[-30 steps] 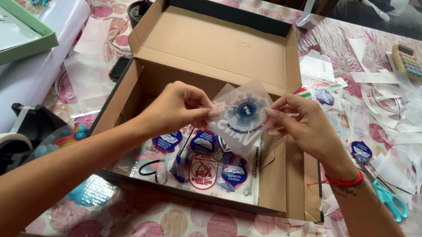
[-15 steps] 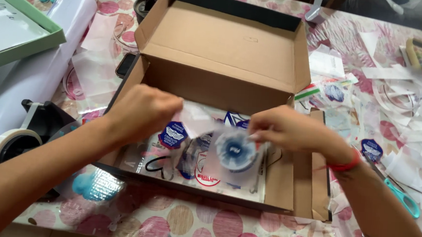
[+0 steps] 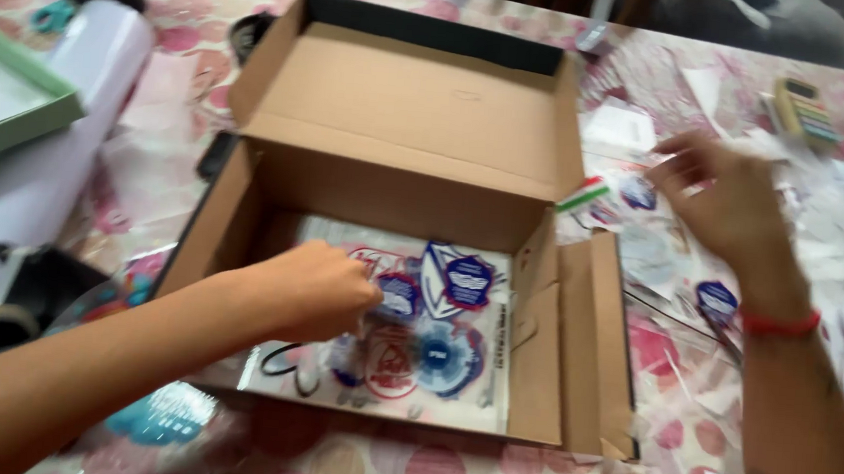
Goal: The person organizes and packs various printed stickers and decals into a brown cardboard box, handling them one at a time and placing them on top of other items already in the box.
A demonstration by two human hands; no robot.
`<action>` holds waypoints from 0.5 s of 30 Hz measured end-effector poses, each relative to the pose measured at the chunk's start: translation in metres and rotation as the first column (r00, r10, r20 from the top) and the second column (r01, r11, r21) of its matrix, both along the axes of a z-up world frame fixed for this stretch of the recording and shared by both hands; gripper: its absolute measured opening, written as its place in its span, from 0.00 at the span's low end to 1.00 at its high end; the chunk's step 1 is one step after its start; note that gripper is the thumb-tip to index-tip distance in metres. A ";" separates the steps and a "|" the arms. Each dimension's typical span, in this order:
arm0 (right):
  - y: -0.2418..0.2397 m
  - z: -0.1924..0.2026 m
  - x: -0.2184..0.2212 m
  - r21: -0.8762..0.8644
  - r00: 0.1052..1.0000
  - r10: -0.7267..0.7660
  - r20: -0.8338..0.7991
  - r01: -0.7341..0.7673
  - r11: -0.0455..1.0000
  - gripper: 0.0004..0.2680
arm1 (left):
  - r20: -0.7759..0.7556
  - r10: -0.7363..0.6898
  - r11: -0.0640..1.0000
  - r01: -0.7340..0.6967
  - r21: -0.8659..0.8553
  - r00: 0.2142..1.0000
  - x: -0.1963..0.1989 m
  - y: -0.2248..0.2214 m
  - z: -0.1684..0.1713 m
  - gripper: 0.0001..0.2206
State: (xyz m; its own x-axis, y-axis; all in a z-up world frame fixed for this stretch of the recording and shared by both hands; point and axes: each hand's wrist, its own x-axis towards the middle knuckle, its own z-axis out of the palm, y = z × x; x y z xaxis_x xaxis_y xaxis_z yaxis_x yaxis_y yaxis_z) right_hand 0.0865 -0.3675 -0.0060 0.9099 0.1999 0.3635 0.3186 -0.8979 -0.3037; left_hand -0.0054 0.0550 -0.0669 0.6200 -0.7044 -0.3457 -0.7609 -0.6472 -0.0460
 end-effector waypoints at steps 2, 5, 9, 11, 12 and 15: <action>-0.063 -0.038 0.045 0.056 0.992 -0.099 -0.076 0.104 0.993 0.09 | 0.058 -0.025 0.998 0.028 -0.055 0.998 0.008 -0.007 0.003 0.13; -0.106 -0.078 0.063 0.079 0.933 -0.138 -0.333 0.173 0.982 0.24 | 0.137 -0.050 0.976 0.078 -0.203 0.989 0.013 -0.023 0.003 0.12; -0.050 -0.064 0.031 0.144 0.811 -0.159 -0.563 0.286 0.947 0.44 | 0.142 -0.067 0.956 0.104 -0.276 0.988 0.014 -0.037 -0.009 0.09; -0.036 -0.072 0.028 0.123 0.821 -0.196 -0.536 0.305 0.944 0.46 | 0.143 -0.076 0.961 0.111 -0.254 0.987 0.015 -0.040 -0.011 0.09; -0.028 -0.077 0.026 0.106 0.830 -0.227 -0.510 0.322 0.941 0.50 | 0.142 -0.082 0.967 0.114 -0.229 0.986 0.014 -0.041 -0.012 0.08; -0.044 -0.124 0.044 -0.050 0.855 -0.326 -0.403 0.335 0.941 0.41 | 0.183 -0.115 0.956 0.159 -0.246 0.976 0.014 -0.039 -0.018 0.07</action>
State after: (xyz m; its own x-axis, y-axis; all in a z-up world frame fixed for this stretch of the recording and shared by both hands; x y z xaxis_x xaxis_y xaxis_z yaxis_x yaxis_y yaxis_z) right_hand 0.1300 -0.4119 -0.1298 0.9888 -0.1422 -0.0450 -0.1488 -0.9205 -0.3613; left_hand 0.0088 0.0157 -0.0844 0.5443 -0.8378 -0.0429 -0.8389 -0.5438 -0.0238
